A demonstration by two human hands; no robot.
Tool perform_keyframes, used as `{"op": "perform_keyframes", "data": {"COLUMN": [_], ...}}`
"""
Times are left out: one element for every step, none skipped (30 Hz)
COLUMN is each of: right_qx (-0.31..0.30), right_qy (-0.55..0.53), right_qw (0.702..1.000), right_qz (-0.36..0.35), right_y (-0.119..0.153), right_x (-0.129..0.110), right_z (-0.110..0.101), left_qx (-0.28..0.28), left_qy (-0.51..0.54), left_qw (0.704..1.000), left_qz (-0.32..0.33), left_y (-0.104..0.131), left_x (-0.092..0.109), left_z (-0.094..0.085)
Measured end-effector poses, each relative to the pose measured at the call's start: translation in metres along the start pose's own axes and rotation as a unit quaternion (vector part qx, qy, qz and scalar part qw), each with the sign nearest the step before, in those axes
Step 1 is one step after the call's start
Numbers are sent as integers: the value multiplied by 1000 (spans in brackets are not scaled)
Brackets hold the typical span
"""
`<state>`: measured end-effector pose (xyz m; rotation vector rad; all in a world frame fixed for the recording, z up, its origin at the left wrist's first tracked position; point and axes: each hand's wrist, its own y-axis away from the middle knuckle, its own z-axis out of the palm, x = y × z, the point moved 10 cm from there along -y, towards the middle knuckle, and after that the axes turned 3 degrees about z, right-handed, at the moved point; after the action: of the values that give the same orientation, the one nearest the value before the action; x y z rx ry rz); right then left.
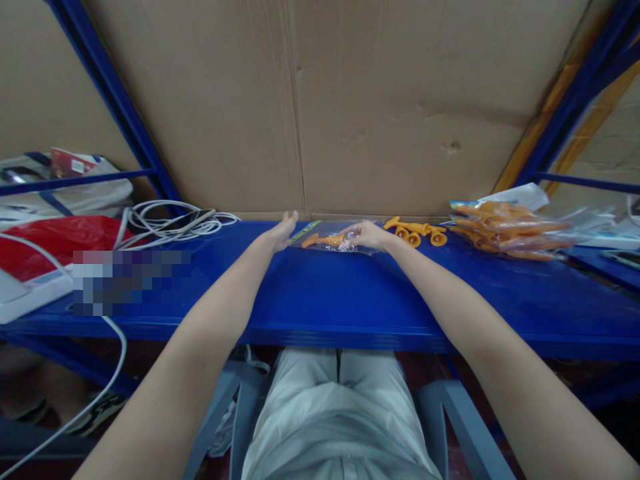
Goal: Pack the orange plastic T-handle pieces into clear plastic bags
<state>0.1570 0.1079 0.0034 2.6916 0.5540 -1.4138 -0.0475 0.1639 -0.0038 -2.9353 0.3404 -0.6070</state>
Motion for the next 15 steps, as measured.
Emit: {"op": "perform_keyframes", "data": {"right_qx": [4, 9, 13, 16, 16, 16, 16, 15, 15, 16, 16, 16, 13, 11, 7], "right_qy": [6, 12, 19, 25, 29, 28, 21, 9, -7, -25, -44, -62, -78, -91, -100], "right_qw": [1000, 1000, 1000, 999, 999, 999, 999, 1000, 1000, 1000, 999, 998, 997, 995, 995], "right_qz": [-4, -8, -12, -16, -20, -20, -18, -13, -7, 0, 8, 15, 21, 26, 29], "right_y": [1, 2, 3, 3, 3, 3, 2, 1, 0, 0, 0, 0, 0, 0, 1], "right_x": [-2, -4, -7, -8, -10, -10, -10, -9, -8, -7, -5, -4, -2, -1, -1], "right_z": [-1, -2, -3, -3, -2, -1, 1, 2, 4, 5, 7, 8, 10, 11, 12], "left_qx": [-20, -36, -50, -61, -71, -79, -85, -92, -100, -108, -115, -119, -118, -104, -80], "left_qy": [27, 61, 90, 118, 144, 168, 189, 206, 218, 222, 215, 195, 158, 99, 29], "left_qw": [999, 997, 994, 991, 987, 982, 978, 974, 971, 969, 969, 973, 979, 987, 991], "left_qz": [-21, -31, -31, -27, -24, -22, -19, -13, -3, 11, 26, 41, 57, 76, 100], "left_y": [2, 4, 5, 7, 9, 11, 12, 14, 16, 17, 19, 20, 21, 21, 22], "left_x": [-2, 0, 3, 8, 11, 15, 18, 21, 25, 29, 33, 36, 39, 42, 47], "left_z": [2, 5, 6, 8, 9, 10, 10, 11, 12, 13, 13, 15, 16, 15, 13]}}
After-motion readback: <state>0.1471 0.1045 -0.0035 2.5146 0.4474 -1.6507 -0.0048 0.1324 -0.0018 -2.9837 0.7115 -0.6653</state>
